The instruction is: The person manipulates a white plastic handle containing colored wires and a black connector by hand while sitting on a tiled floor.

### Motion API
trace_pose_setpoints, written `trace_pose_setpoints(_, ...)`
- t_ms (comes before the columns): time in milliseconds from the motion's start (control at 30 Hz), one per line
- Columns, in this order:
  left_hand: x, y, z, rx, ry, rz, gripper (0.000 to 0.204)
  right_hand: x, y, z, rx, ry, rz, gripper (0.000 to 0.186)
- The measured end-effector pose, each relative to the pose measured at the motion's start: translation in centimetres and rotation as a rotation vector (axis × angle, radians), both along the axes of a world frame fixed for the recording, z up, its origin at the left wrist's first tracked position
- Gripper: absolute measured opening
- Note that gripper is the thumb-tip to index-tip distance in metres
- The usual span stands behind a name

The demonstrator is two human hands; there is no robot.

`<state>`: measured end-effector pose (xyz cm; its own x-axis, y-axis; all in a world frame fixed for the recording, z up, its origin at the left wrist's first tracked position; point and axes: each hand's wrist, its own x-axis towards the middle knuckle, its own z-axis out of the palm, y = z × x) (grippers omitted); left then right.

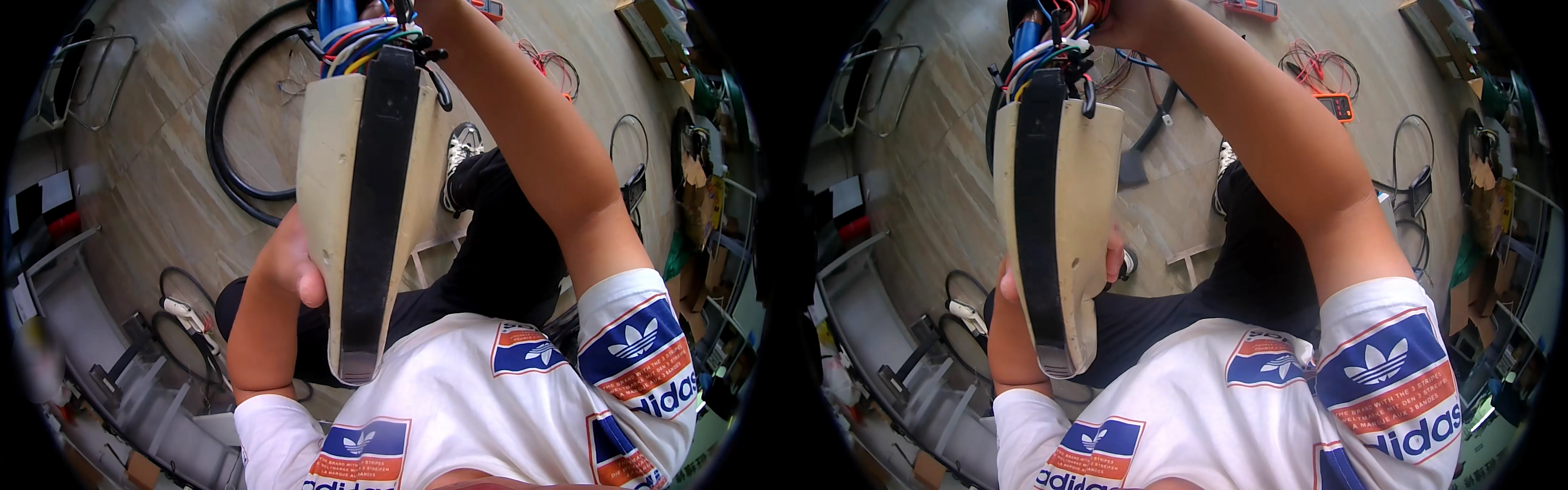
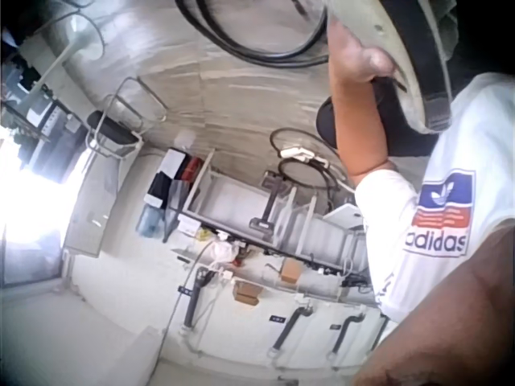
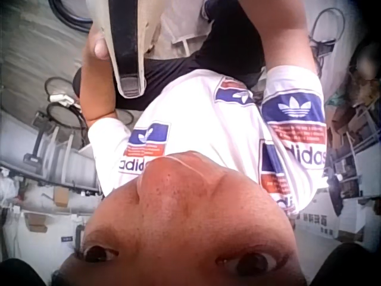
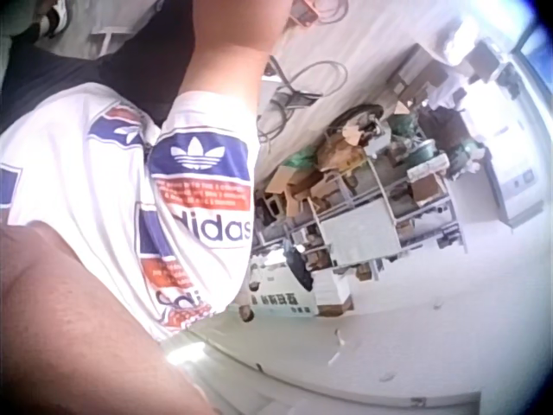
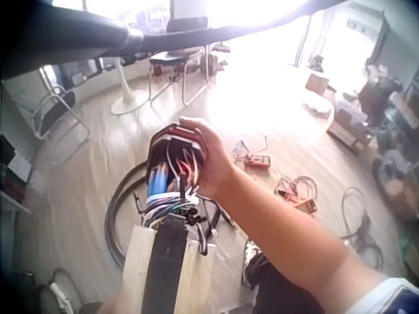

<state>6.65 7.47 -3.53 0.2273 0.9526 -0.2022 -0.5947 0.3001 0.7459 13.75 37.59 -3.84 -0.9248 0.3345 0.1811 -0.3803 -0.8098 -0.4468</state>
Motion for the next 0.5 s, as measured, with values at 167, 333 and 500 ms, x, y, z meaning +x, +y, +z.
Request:
trace_pose_setpoints(167, -0.6, -0.1, 1.8, -0.088, 0.028, 0.038, 0.123, -0.1, -0.3, 0.3, -0.074, -0.038, 0.062, 0.04)
trace_pose_setpoints(333, -1.4, 0.9, 1.6, -0.058, -0.188, -0.058, 0.118, -0.2, -0.3, 0.6, -0.067, -0.078, 0.038, 0.038)
trace_pose_setpoints(500, -1.2, 1.0, 2.0, -0.07, -0.213, -0.038, 0.117, -0.3, 0.5, 0.3, -0.05, -0.079, 0.082, 0.037)
